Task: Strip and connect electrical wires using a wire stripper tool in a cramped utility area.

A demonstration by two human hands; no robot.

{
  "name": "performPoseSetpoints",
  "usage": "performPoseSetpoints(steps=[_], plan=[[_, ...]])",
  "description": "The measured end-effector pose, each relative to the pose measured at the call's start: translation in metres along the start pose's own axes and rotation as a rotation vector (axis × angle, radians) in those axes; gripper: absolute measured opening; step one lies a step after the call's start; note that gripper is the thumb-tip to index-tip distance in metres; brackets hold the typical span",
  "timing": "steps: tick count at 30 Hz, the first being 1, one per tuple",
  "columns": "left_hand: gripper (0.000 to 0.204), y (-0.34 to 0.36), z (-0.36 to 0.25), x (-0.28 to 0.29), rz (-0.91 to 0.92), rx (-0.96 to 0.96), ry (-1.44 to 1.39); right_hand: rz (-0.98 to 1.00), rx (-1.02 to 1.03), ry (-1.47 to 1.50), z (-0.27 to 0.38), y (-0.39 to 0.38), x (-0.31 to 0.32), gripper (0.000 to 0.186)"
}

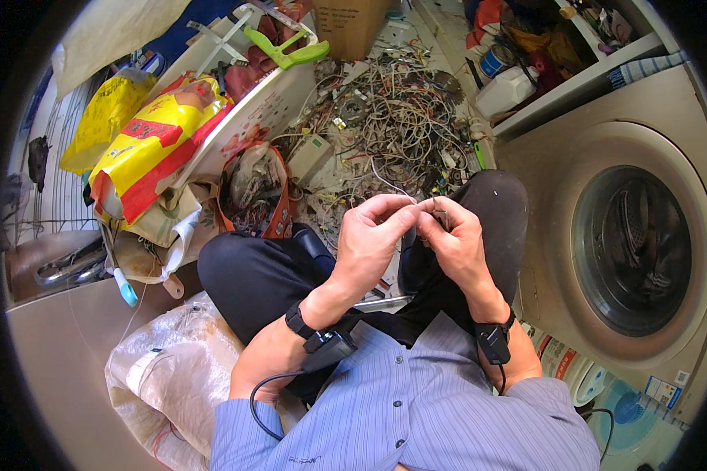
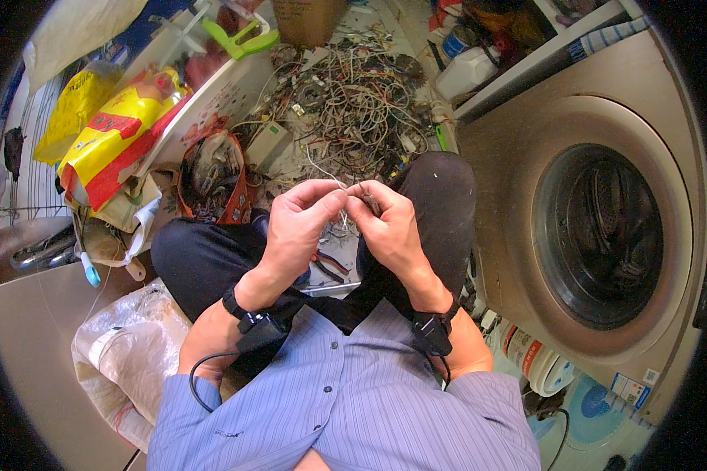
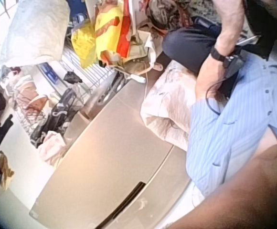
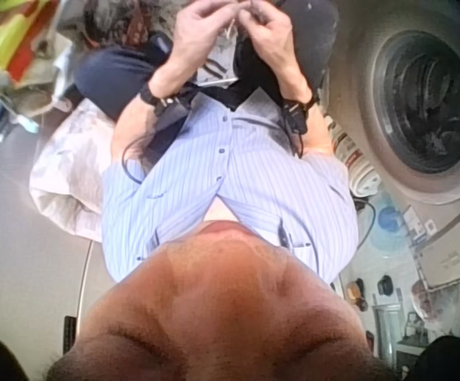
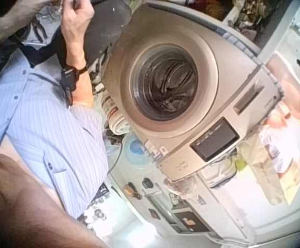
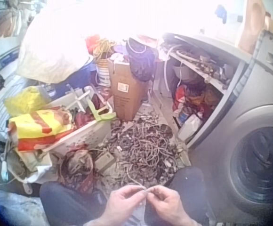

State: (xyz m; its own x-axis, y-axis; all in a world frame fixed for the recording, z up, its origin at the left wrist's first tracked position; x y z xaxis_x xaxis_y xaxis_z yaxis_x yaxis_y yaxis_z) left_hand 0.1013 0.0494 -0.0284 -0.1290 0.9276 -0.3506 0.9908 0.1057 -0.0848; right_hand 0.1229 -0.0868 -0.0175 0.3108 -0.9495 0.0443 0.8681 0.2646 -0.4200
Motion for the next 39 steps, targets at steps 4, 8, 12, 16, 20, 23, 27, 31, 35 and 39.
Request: performPoseSetpoints(steps=[4,8,12,16,20,23,27,31,35,39], plan=[[0.015,0.004,-0.007,0.009,0.011,-0.086,0.133,0.013,0.019,-0.163,0.000,-0.001,-0.004,0.018],[0.014,0.002,-0.008,0.009,0.027,-0.078,0.199,0.029,-0.065,0.057,-0.001,-0.001,0.002,0.016],[0.013,-0.001,-0.011,0.006,0.043,-0.121,0.323,-0.037,0.102,-0.047,0.018,-0.006,0.003,0.012],[0.013,-0.001,-0.014,0.005,0.060,-0.153,0.386,-0.070,0.105,-0.114,0.010,-0.005,0.007,0.011],[0.013,0.001,-0.015,0.005,0.080,-0.166,0.379,-0.042,0.033,-0.026,0.007,-0.007,0.006,0.010],[0.013,0.000,0.003,0.005,0.064,-0.003,0.065,-0.034,-0.004,0.024,0.007,-0.006,0.007,0.010],[0.014,-0.001,0.016,0.000,0.062,0.090,-0.195,-0.015,0.003,0.066,0.005,-0.005,0.007,0.012],[0.015,-0.002,0.023,-0.005,0.042,0.136,-0.344,0.004,0.055,0.049,0.005,-0.005,0.005,0.014],[0.015,-0.002,0.025,-0.004,0.035,0.161,-0.385,0.078,-0.012,0.231,-0.003,0.000,0.002,0.019],[0.015,-0.002,0.021,-0.014,0.138,0.185,-0.460,0.154,-0.067,0.456,-0.008,0.005,0.002,0.026]])
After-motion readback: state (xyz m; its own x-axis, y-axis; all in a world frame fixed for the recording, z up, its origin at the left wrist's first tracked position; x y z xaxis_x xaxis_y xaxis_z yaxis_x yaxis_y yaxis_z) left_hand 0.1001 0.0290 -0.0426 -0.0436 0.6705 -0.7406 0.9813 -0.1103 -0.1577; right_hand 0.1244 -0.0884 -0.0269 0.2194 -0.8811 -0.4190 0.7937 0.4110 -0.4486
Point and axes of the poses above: each hand's wrist, its own y-axis towards the middle knuckle, its own x-axis out of the back of the hand, z = x × y, the point moved 10 cm from there along y, towards the middle knuckle, and after that the axes turned 13 degrees about -x, right-handed, at the moved point
